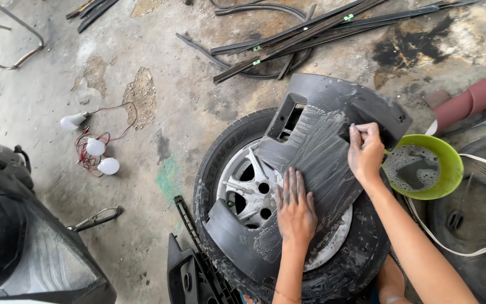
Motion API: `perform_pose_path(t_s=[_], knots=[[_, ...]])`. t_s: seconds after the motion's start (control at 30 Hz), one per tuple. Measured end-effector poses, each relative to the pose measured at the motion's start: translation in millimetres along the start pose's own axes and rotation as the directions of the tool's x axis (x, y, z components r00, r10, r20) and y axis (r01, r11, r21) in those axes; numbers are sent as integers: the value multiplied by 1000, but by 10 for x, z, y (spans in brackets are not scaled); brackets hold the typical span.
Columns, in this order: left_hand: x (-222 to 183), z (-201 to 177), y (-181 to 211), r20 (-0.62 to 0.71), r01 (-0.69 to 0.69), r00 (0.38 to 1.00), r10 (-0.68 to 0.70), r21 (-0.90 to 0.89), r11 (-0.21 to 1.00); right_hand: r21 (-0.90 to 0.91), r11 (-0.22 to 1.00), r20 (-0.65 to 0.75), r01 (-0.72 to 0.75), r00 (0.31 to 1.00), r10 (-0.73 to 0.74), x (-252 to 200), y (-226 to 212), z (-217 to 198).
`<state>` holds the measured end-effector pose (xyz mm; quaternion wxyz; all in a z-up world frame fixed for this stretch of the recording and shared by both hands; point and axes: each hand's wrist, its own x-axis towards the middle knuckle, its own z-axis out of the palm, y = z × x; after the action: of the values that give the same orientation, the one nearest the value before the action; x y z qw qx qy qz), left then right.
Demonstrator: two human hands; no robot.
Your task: The person scrubs a black plastic car part resting on a tire using a soapy sponge. They repeatedly dip the sponge into a green bucket of soapy water to continue cleaning the surface.
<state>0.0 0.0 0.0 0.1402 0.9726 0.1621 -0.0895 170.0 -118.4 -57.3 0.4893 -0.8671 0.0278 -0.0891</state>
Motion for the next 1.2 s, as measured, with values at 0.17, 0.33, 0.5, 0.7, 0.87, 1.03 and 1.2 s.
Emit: perform_pose_path(t_s=[0.17, 0.33, 0.5, 0.7, 0.87, 1.03, 1.2], knots=[[-338, 358, -433, -493, 82, 870, 8, 160, 984, -54, 972, -28, 230, 972, -231, -102, -85, 16], [-444, 474, -576, -551, 179, 811, -198, -89, 980, -331, 817, 295, 472, 874, -385, -640, -736, 26], [-553, 592, -769, -526, 220, 817, -236, -95, 971, 34, 422, 788, 906, 235, -569, -1257, -631, 194], [-567, 380, -788, -568, 180, 799, -198, -89, 980, -386, 726, 418, 569, 809, -413, -174, -1116, 90], [-523, 300, -936, -551, 108, 823, -138, -86, 990, -72, 766, 756, 639, 535, -376, -1035, -1084, 155], [-542, 263, -985, -643, 55, 763, -70, -44, 998, -23, 955, 590, 297, 775, -227, -372, -1439, -3], [-517, 404, -1039, -517, 101, 845, -135, -93, 991, -154, 684, 745, 713, 538, -394, -1279, -1244, 208]])
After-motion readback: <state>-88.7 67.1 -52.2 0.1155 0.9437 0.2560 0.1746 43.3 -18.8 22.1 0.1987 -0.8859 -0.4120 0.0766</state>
